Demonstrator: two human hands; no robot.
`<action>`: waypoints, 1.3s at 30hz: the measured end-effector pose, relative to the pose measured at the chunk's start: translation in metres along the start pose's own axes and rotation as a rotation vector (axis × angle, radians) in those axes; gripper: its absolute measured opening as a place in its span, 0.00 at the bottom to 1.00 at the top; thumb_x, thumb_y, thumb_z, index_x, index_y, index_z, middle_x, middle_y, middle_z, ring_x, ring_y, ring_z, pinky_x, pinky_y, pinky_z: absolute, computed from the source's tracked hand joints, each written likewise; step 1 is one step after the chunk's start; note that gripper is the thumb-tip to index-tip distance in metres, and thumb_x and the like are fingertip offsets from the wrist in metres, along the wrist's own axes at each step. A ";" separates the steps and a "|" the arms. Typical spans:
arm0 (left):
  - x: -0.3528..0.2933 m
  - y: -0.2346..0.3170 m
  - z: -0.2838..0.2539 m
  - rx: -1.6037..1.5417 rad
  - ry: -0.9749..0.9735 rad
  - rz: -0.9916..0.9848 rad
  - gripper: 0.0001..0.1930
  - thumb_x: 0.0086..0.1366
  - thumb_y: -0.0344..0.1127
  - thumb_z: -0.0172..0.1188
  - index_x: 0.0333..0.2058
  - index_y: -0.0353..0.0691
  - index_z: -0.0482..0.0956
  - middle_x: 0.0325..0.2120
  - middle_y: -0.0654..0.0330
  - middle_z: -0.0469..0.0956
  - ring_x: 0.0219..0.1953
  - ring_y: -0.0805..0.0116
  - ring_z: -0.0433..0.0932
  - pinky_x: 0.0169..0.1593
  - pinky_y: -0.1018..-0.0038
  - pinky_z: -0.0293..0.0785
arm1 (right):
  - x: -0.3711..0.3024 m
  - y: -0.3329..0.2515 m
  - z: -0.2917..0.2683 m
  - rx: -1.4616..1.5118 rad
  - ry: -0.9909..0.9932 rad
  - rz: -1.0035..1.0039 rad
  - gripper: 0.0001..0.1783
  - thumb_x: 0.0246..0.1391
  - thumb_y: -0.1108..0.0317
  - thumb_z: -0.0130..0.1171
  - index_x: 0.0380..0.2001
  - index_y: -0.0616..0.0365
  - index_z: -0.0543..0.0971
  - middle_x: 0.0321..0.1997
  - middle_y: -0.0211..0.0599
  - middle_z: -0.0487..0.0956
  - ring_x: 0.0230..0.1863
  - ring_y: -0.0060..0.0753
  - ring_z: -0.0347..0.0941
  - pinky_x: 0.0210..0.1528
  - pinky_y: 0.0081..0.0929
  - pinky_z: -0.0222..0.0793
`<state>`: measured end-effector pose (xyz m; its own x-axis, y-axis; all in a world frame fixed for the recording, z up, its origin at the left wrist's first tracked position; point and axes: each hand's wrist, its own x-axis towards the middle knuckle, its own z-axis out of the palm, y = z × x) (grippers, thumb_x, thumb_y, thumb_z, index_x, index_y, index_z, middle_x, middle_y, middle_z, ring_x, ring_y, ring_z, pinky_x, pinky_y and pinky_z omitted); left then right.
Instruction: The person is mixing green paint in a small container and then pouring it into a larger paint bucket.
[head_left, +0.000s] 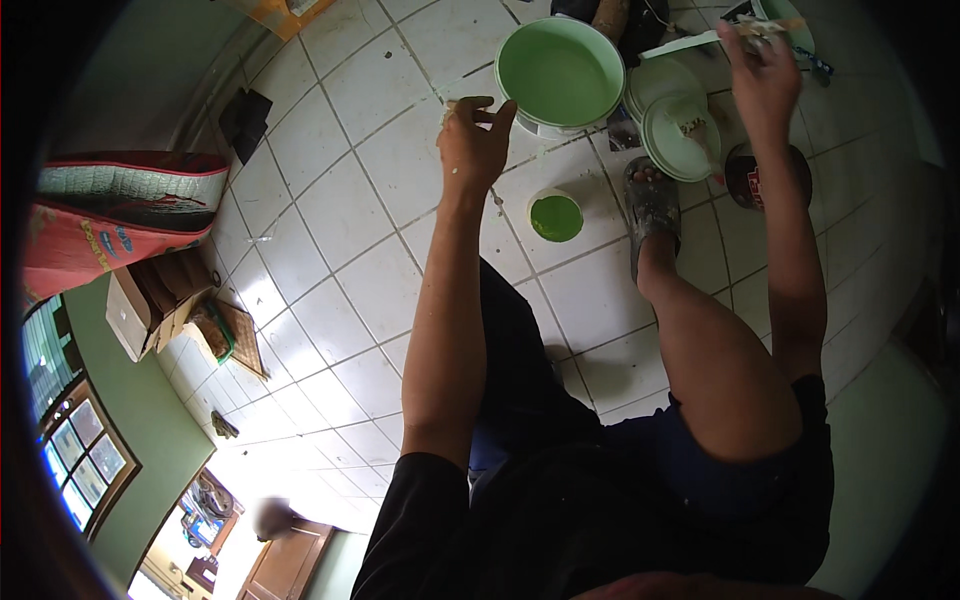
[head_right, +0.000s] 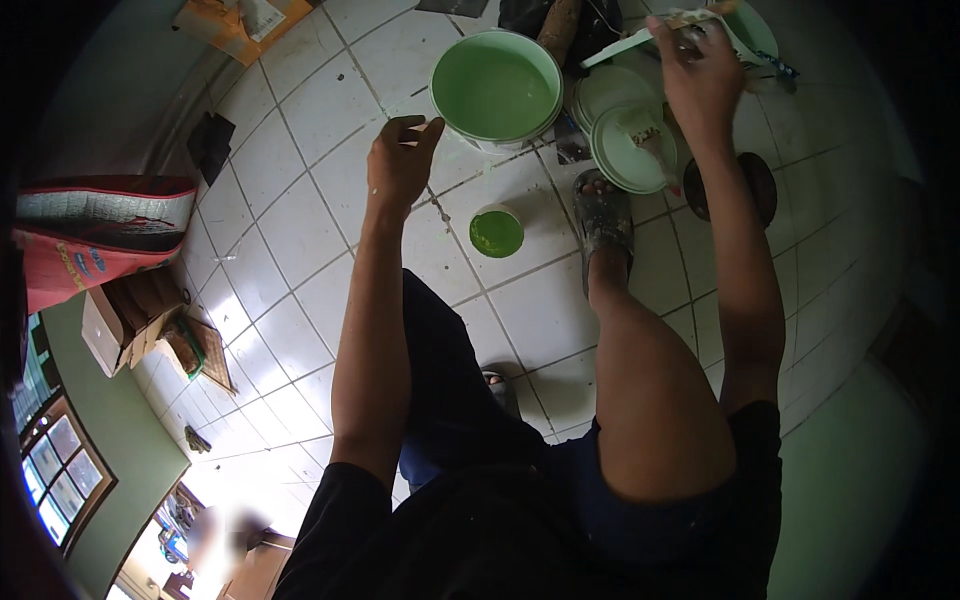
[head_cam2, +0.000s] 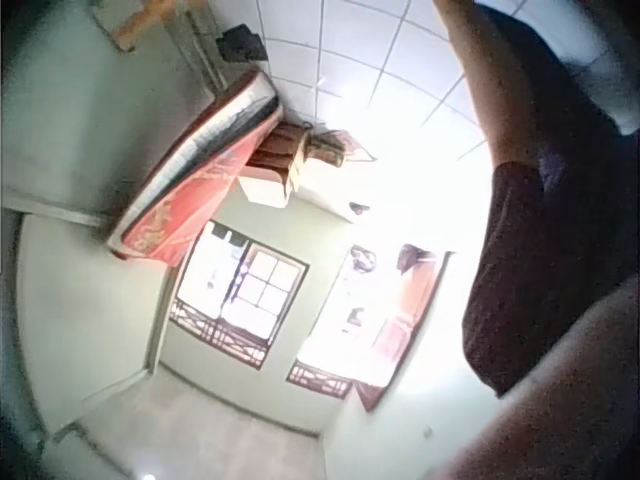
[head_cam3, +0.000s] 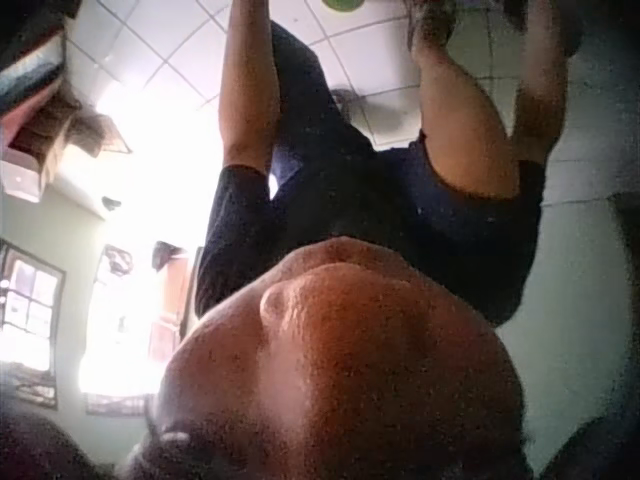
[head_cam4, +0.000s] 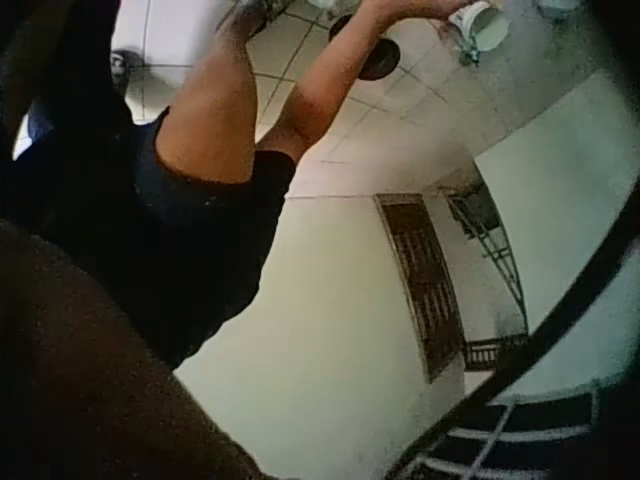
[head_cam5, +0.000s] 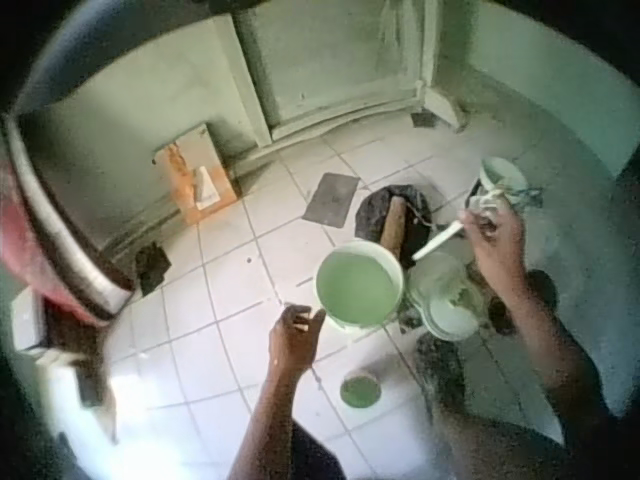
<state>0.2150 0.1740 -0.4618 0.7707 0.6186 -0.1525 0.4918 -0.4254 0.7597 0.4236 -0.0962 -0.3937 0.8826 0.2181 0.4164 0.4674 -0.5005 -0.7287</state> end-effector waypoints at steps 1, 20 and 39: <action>0.001 -0.001 0.002 0.008 0.016 0.003 0.25 0.60 0.51 0.65 0.46 0.35 0.80 0.36 0.50 0.84 0.40 0.58 0.83 0.45 0.68 0.77 | -0.001 -0.015 -0.006 0.157 0.019 -0.023 0.18 0.57 0.65 0.66 0.46 0.66 0.76 0.41 0.42 0.84 0.44 0.25 0.79 0.47 0.23 0.73; 0.024 0.000 0.024 -0.240 -0.024 -0.406 0.20 0.53 0.48 0.72 0.36 0.37 0.87 0.29 0.55 0.84 0.31 0.64 0.82 0.40 0.67 0.77 | 0.028 -0.066 0.116 -0.067 -0.868 -0.242 0.16 0.45 0.65 0.69 0.39 0.61 0.84 0.34 0.43 0.83 0.35 0.36 0.80 0.40 0.30 0.75; -0.001 -0.010 0.038 -0.112 -0.087 -0.388 0.18 0.56 0.50 0.63 0.36 0.41 0.87 0.37 0.48 0.84 0.44 0.48 0.81 0.59 0.47 0.61 | -0.036 -0.053 0.094 -0.115 -1.072 -0.182 0.11 0.41 0.69 0.66 0.32 0.58 0.85 0.27 0.46 0.82 0.30 0.42 0.81 0.38 0.34 0.74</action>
<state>0.2248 0.1531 -0.4937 0.5709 0.6584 -0.4904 0.7092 -0.0946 0.6987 0.3722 0.0015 -0.4215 0.4116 0.8849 -0.2179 0.6369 -0.4503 -0.6257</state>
